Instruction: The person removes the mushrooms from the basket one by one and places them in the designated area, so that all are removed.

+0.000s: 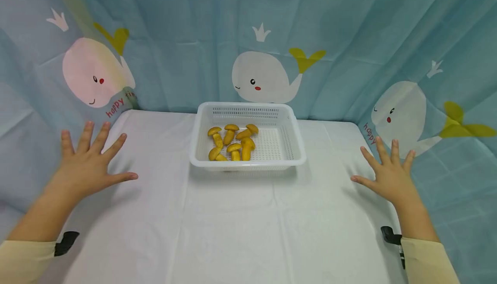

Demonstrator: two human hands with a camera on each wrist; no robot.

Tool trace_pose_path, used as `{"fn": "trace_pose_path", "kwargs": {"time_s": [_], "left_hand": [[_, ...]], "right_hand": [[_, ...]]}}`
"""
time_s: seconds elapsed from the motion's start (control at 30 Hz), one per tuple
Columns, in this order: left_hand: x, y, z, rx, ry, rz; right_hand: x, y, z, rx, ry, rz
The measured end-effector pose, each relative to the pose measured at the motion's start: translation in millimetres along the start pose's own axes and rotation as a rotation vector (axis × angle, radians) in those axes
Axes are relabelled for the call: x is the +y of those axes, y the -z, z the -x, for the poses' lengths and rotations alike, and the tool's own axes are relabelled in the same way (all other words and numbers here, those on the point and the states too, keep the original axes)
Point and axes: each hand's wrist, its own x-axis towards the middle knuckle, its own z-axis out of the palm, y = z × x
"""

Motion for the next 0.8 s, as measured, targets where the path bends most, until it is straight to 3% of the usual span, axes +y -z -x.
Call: {"fn": "trace_pose_path", "kwargs": {"time_s": [0.4, 0.8], "left_hand": [[8.9, 0.3, -6.8, 0.018, -0.002, 0.013], [26.1, 0.4, -17.0, 0.042, -0.017, 0.177]], "right_hand": [[-19, 9, -17.2, 0.032, 0.006, 0.007], [-33, 9, -26.5, 0.076, 0.007, -0.015]]}}
